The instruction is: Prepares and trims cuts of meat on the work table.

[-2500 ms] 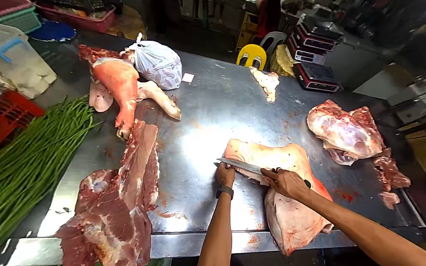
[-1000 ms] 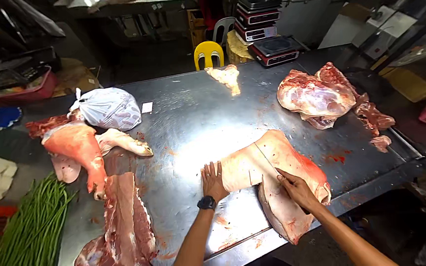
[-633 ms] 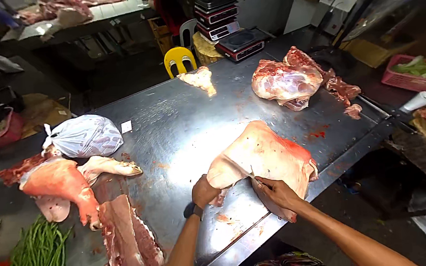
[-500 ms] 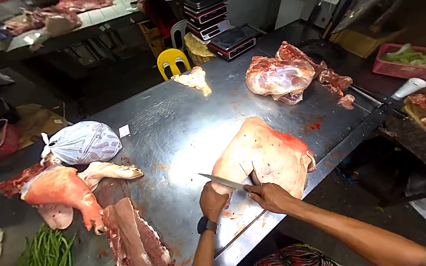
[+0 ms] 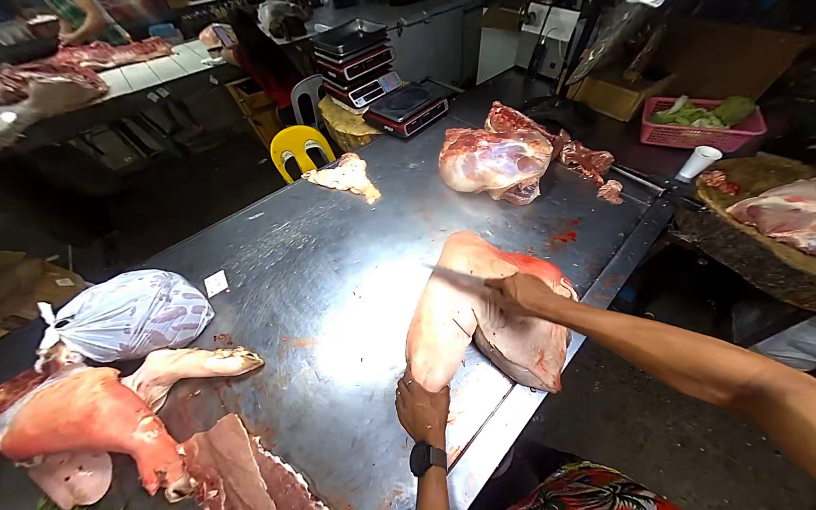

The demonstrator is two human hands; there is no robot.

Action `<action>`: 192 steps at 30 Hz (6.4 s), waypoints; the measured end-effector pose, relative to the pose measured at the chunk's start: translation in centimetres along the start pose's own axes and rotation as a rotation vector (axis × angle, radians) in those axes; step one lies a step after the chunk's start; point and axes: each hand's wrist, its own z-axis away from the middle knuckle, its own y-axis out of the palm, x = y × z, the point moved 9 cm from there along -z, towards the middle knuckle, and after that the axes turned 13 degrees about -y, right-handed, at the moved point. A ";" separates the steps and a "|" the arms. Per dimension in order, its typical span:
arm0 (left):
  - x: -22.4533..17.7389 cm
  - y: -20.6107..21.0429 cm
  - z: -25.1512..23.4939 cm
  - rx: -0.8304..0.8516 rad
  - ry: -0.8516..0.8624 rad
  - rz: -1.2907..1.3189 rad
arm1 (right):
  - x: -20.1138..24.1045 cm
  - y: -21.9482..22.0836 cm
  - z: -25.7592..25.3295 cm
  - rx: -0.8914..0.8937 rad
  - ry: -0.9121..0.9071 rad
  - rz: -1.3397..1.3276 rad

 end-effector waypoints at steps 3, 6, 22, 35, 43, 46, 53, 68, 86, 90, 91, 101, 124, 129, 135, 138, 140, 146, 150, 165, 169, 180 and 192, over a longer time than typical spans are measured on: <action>0.1 0.3 0.6 -0.043 -0.006 -0.006 | 7.0 3.0 2.5 0.168 -0.256 0.029; 0.4 0.5 0.8 -0.086 -0.004 -0.004 | 7.1 2.7 1.9 0.187 -0.291 0.089; 3.6 1.8 -8.6 0.461 -0.029 0.321 | 7.0 10.3 8.0 -0.130 -0.107 -0.439; 3.7 0.9 -7.8 0.355 0.044 0.187 | 7.0 11.8 10.2 -0.123 0.073 -0.358; 3.9 1.1 -7.5 0.361 0.032 0.192 | 6.9 10.4 10.7 -0.118 0.077 -0.360; 3.9 1.1 -7.5 0.359 0.040 0.211 | 5.4 10.2 9.6 -0.112 0.088 -0.336; 4.1 1.5 -8.1 0.351 0.033 0.215 | 1.8 7.3 8.2 -0.120 0.097 -0.343; 3.6 0.7 -7.5 0.356 0.077 0.214 | -7.0 2.7 3.3 -0.199 0.147 -0.285; -21.5 11.3 1.5 -0.064 0.523 0.165 | -8.3 11.5 14.4 -0.446 0.285 -0.592; -19.6 11.1 -0.1 -0.167 0.583 0.061 | -13.1 11.2 16.7 -0.583 0.514 -0.720; -19.3 11.0 -0.3 -0.178 0.599 0.044 | -13.9 11.2 17.1 -0.587 0.526 -0.724; -19.0 10.3 -0.7 -0.159 0.613 -0.001 | -15.2 13.8 20.2 -0.623 0.408 -0.715; -32.7 7.2 -7.5 0.185 0.423 0.113 | -17.5 7.0 15.9 -0.538 0.256 -1.185; -34.5 12.1 -15.4 0.259 0.410 -0.126 | -11.6 5.2 9.1 -0.456 0.178 -1.423; -30.9 12.6 -16.8 0.231 0.408 0.076 | -7.9 2.6 -1.5 -0.455 0.085 -1.196; -30.0 12.0 -16.4 0.282 0.407 0.188 | -6.4 1.8 -6.2 -0.422 0.050 -1.042; -30.0 12.0 -16.8 0.284 0.394 0.153 | -6.1 1.6 -7.8 -0.381 0.081 -0.988; -30.2 12.7 -17.1 0.247 0.355 -0.025 | -9.6 2.4 -3.9 -0.445 0.449 -1.107; -30.4 12.6 -17.1 0.236 0.352 -0.012 | -9.6 1.6 -0.8 -0.437 0.486 -1.077; -30.1 13.0 -17.8 0.209 0.359 -0.005 | -5.4 2.2 2.1 -0.388 0.331 -0.996; -30.4 13.0 -17.7 0.202 0.384 -0.028 | -10.1 3.9 5.9 -0.426 0.476 -1.041; -30.6 12.6 -17.5 0.216 0.429 0.007 | -7.8 3.3 6.4 -0.406 0.385 -0.955; -36.4 10.6 -12.6 0.156 0.673 -0.069 | -17.0 4.6 18.9 -0.790 0.637 -1.168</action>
